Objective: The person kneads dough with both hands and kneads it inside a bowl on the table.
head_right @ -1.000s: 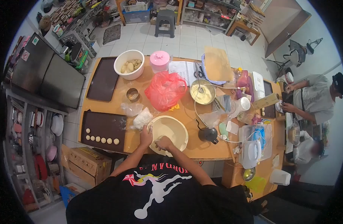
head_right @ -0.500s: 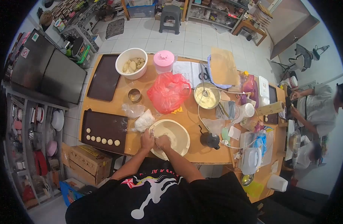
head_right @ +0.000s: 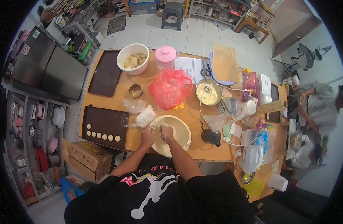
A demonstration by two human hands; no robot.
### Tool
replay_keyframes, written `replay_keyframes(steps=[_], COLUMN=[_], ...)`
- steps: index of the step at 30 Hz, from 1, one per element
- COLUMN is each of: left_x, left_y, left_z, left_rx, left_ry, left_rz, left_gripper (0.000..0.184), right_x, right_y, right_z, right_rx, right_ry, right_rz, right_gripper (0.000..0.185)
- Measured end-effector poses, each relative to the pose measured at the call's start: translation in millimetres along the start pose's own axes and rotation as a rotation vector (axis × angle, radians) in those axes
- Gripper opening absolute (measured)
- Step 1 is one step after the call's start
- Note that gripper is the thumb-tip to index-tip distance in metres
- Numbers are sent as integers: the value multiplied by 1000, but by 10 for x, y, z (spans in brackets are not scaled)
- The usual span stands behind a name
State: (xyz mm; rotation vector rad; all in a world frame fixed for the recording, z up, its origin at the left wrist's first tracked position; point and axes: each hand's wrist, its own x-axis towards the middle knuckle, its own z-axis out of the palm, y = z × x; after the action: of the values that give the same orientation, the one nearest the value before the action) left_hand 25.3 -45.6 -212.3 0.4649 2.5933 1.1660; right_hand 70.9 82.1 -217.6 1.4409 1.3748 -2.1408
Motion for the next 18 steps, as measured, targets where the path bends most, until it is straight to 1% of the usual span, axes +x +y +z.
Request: replay_keyframes(steps=[3, 4, 7, 10, 12, 15, 18], left_x=[1, -4, -1, -44, -26, -73, -80], left_y=[-57, -62, 5, 25, -65, -70, 17], left_z=[55, 59, 17, -19, 14, 30, -58], left_rx=[-48, -45, -48, -88, -127, -163, -115], left_ry=[23, 18, 8, 26, 51, 75, 6], left_rz=[24, 9, -10, -26, -51, -32, -32], left_gripper=[28, 28, 29, 30, 31, 30, 31], right_x=[119, 174, 185, 131, 24, -199, -366], right_y=[87, 48, -86, -219, -269, -304, -244], right_z=[-91, -124, -239, -240, -258, -303, -335], right_rx=[293, 404, 375, 301, 317, 360, 331], right_ry=[-103, -137, -353, -488, -520, -556, -570], right_rz=[37, 153, 271, 344, 309, 263, 225], right_gripper=[35, 35, 35, 36, 36, 35, 35])
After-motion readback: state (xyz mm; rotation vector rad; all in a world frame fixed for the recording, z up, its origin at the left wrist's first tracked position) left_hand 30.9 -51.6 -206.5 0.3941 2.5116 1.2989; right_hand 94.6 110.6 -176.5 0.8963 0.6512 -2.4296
